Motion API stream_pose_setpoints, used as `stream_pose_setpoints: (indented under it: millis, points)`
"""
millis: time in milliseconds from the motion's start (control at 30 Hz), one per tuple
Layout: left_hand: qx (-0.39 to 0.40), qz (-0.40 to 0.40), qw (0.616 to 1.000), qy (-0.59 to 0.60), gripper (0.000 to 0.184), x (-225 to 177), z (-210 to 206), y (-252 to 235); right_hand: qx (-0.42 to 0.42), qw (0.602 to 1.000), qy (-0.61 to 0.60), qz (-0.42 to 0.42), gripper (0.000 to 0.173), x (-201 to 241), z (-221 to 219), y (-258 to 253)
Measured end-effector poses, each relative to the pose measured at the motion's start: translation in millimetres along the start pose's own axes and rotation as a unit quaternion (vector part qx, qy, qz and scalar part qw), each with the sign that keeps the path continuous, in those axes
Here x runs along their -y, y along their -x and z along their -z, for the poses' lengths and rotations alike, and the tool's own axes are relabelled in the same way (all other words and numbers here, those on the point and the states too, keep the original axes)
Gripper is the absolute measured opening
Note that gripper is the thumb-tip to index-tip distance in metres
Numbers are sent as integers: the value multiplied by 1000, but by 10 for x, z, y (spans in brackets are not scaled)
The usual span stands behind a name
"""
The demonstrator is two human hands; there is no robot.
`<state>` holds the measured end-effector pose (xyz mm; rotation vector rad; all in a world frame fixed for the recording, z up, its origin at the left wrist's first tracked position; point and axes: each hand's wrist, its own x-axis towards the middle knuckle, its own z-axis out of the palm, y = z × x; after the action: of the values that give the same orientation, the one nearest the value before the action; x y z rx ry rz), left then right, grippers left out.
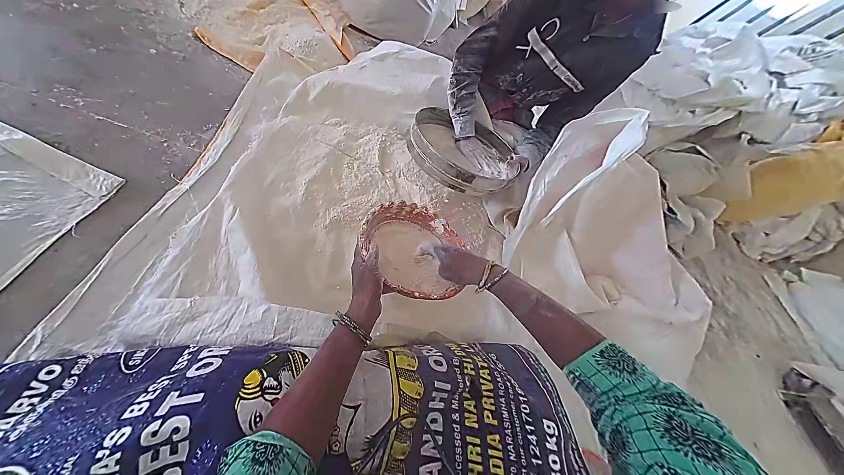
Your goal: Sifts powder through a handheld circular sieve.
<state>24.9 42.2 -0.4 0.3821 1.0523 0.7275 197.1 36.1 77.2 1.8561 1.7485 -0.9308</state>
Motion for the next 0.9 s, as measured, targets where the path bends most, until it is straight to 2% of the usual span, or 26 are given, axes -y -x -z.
stream_pose_setpoints:
  millis: [100, 167, 233, 300, 367, 467, 533, 567, 633, 733, 833, 900]
  points:
    - [32, 7, 999, -38, 54, 17, 5, 25, -60, 989, -123, 59, 48, 41, -99, 40]
    - [51, -33, 996, -59, 52, -2, 22, 71, -67, 991, -97, 71, 42, 5, 15, 107]
    - [56, -66, 994, -70, 51, -19, 50, 74, 25, 997, -29, 65, 34, -84, 92, 218]
    - [65, -96, 990, -82, 50, -33, 61, 38, 109, 990, 18, 90, 31, -86, -10, 302]
    - [81, -119, 985, -92, 49, 20, 37, 22, 125, 987, -8, 101, 36, 78, -219, 325]
    - [96, -119, 983, -97, 51, 113, 10, 40, 38, 993, -74, 85, 47, 350, -428, 99]
    - [102, -133, 978, -125, 53, 132, 28, 40, -74, 987, -93, 105, 48, 352, -408, -147]
    - [108, -151, 971, -148, 52, 154, 47, 37, -94, 989, -75, 83, 49, 321, -318, -259]
    - [116, -180, 963, -164, 51, 209, 61, 45, -75, 996, -54, 17, 50, 218, -94, -325]
    - [95, -185, 974, -89, 53, 198, -10, 86, 8, 999, -6, -43, 45, 62, -27, -148]
    - [46, -170, 984, -26, 52, 142, -56, 45, 30, 999, -44, -4, 46, 124, -292, 12]
    - [41, -151, 987, -29, 53, 212, -68, 50, -1, 994, -91, 55, 43, 339, -397, 19]
